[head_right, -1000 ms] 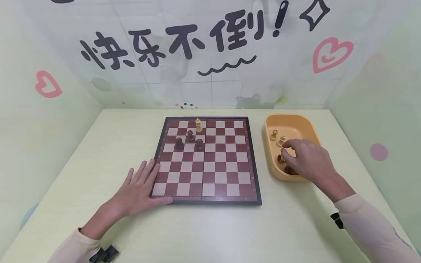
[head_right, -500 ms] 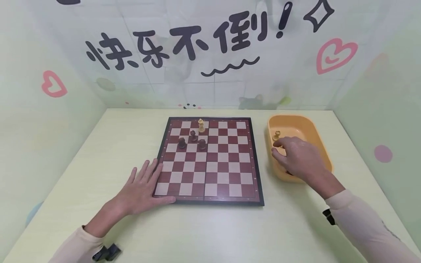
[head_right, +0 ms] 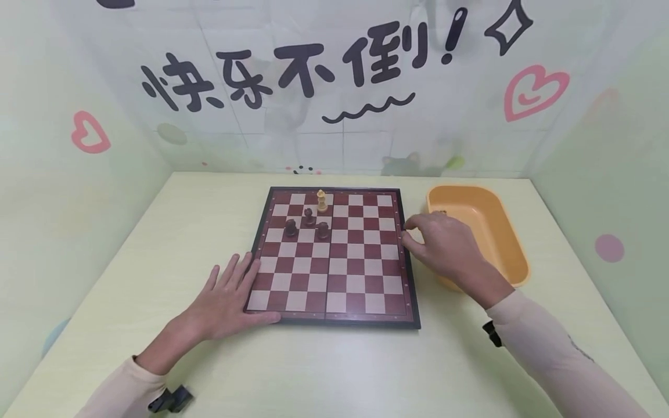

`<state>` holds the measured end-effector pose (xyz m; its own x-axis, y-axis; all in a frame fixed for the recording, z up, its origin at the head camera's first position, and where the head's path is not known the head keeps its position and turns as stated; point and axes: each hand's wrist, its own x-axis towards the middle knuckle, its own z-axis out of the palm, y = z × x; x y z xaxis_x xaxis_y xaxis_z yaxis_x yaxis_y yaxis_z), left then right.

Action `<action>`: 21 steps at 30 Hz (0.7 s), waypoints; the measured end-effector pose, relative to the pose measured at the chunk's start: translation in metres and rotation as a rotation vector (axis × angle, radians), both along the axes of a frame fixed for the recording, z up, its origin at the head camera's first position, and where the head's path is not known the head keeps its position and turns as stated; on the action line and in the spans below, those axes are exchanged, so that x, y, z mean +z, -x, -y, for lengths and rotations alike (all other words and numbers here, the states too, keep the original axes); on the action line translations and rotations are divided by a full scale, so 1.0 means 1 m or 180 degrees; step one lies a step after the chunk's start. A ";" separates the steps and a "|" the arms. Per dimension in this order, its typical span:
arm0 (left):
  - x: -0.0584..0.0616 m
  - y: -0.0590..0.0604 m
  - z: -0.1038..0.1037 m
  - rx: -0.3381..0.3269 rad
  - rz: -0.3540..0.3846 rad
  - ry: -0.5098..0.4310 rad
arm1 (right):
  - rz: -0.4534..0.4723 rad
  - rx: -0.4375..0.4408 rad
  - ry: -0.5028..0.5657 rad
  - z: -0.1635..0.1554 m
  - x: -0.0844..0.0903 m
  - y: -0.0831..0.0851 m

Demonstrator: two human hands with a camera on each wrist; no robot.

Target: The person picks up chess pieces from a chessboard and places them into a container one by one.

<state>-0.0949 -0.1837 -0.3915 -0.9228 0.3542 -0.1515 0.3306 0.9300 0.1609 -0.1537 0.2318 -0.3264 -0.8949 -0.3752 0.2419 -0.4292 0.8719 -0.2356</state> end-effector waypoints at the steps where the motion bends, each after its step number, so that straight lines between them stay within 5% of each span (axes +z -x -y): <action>1: -0.001 0.000 0.000 -0.0001 0.0004 -0.0016 | -0.0014 0.0001 -0.0004 0.003 0.000 0.001; 21: 0.002 -0.002 -0.001 0.0005 -0.0012 0.0025 | -0.0147 0.0350 0.0142 0.065 -0.001 0.018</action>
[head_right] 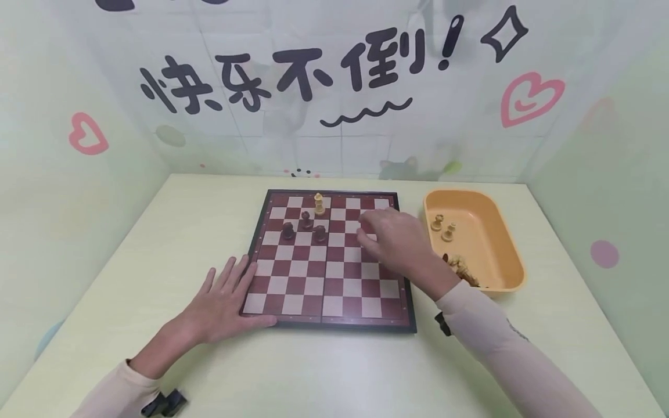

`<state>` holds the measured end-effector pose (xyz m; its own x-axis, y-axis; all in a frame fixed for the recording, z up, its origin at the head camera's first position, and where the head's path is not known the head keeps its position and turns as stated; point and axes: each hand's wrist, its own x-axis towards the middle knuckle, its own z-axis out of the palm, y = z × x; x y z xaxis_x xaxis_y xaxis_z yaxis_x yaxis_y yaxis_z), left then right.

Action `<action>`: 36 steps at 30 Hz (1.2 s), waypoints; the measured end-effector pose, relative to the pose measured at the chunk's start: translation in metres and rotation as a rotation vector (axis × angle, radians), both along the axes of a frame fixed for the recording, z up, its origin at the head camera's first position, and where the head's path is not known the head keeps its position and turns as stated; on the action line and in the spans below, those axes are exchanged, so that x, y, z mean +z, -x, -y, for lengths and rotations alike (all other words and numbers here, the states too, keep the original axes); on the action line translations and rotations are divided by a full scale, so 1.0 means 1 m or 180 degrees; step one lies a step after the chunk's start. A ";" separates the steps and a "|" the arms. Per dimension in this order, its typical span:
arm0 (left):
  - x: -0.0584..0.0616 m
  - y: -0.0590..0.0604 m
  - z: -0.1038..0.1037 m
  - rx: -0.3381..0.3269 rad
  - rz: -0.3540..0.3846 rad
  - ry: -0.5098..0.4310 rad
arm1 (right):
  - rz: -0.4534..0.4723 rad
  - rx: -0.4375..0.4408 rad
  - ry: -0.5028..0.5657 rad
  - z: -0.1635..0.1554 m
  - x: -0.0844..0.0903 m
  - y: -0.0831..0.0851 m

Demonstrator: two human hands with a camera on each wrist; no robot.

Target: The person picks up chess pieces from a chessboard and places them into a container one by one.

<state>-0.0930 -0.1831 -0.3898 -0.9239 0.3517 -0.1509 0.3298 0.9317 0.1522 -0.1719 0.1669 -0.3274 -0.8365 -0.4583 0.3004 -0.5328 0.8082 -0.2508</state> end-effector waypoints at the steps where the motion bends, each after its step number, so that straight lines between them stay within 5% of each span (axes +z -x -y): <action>1: 0.000 -0.001 0.000 0.0003 0.0002 0.0003 | -0.0038 0.0026 -0.0012 0.002 0.000 0.001; 7: -0.002 -0.003 -0.002 0.0034 -0.0006 -0.0082 | -0.0196 0.0095 -0.0212 0.011 -0.001 0.006; 18: -0.007 -0.008 0.012 0.0089 -0.0022 -0.0058 | -0.0037 0.0382 -0.0370 0.037 -0.004 0.017; 25: -0.017 -0.002 0.012 0.0050 -0.0018 -0.0037 | 0.0184 0.0331 -0.0503 0.046 -0.006 0.024; 36: -0.014 0.004 0.002 -0.0029 -0.0028 -0.0044 | 0.0431 0.0117 -0.0546 0.048 -0.014 0.038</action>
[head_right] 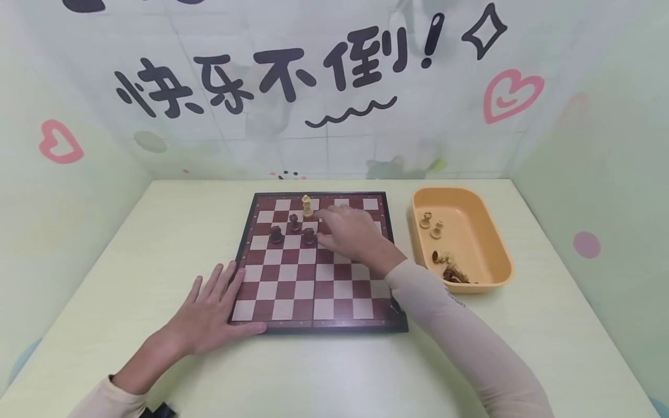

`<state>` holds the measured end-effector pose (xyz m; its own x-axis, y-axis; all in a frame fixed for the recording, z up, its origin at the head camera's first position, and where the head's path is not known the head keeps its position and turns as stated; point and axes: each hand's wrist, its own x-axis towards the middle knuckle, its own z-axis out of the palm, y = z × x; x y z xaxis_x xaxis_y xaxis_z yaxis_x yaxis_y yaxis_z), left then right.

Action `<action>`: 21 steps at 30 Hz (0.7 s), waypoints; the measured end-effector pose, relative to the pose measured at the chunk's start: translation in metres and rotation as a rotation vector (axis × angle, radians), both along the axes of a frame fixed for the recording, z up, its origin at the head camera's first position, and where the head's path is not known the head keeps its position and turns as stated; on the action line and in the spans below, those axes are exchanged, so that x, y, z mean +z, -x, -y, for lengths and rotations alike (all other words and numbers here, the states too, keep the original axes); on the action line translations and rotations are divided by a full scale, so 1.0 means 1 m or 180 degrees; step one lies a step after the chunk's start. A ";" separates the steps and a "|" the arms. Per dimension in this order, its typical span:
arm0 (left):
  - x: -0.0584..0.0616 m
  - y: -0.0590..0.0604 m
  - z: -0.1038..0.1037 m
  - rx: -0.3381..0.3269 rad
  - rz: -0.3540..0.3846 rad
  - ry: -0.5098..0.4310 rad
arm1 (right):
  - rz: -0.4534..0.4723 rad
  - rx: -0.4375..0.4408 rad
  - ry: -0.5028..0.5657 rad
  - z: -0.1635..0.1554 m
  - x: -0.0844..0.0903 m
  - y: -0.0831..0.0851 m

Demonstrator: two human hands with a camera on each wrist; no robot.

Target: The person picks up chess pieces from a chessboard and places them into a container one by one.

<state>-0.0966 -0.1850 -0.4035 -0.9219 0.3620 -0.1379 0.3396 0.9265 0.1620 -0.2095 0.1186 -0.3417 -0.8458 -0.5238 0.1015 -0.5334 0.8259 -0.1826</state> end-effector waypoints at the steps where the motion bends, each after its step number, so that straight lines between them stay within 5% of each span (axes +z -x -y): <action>1: 0.000 0.000 0.001 -0.0003 -0.0013 0.0012 | -0.0001 -0.0002 0.0015 0.001 -0.001 0.001; 21: 0.012 -0.003 -0.001 0.0017 0.0026 -0.0048 | 0.0285 0.0051 0.0260 0.023 -0.015 0.012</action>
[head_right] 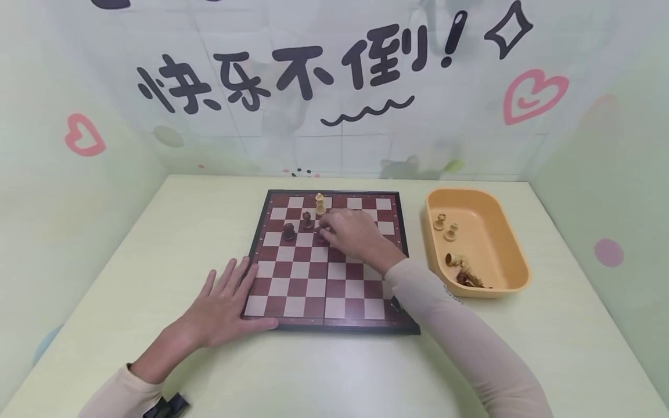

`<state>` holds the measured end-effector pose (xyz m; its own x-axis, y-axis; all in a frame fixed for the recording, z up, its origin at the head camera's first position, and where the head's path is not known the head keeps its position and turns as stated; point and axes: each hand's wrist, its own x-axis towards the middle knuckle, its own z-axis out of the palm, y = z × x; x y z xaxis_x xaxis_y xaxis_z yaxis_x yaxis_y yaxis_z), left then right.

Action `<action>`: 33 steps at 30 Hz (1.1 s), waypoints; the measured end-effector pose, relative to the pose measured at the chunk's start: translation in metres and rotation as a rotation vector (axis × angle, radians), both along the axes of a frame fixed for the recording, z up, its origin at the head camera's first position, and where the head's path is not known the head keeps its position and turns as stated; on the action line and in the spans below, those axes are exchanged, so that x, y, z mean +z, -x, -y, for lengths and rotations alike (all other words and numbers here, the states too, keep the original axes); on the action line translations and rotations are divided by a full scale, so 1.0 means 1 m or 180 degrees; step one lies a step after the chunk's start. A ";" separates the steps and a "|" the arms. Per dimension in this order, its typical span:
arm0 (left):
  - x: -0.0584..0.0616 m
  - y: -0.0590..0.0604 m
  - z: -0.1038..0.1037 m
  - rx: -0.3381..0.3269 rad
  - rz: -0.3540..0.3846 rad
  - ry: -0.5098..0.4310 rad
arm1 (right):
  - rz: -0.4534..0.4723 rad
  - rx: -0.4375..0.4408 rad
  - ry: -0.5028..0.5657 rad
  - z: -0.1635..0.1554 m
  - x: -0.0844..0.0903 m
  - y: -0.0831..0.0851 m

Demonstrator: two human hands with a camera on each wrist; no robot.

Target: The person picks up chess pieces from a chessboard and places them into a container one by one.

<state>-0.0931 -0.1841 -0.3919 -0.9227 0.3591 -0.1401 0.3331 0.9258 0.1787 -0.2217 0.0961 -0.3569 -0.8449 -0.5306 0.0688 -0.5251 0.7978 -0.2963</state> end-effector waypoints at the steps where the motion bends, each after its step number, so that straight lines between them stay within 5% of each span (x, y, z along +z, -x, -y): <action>1: -0.001 0.000 0.000 0.0000 -0.0001 0.0033 | 0.0020 0.0000 0.0014 0.000 0.000 0.000; 11: -0.001 0.001 -0.002 -0.0013 -0.0007 0.0101 | 0.0181 0.0024 -0.0030 -0.001 -0.003 0.004; 21: -0.008 0.003 0.001 -0.0007 -0.0033 0.0109 | -0.0009 0.0117 -0.0083 0.001 -0.002 0.000; 33: 0.005 0.000 -0.003 0.0054 0.0074 0.0132 | -0.0050 0.0146 -0.0087 0.000 -0.002 0.000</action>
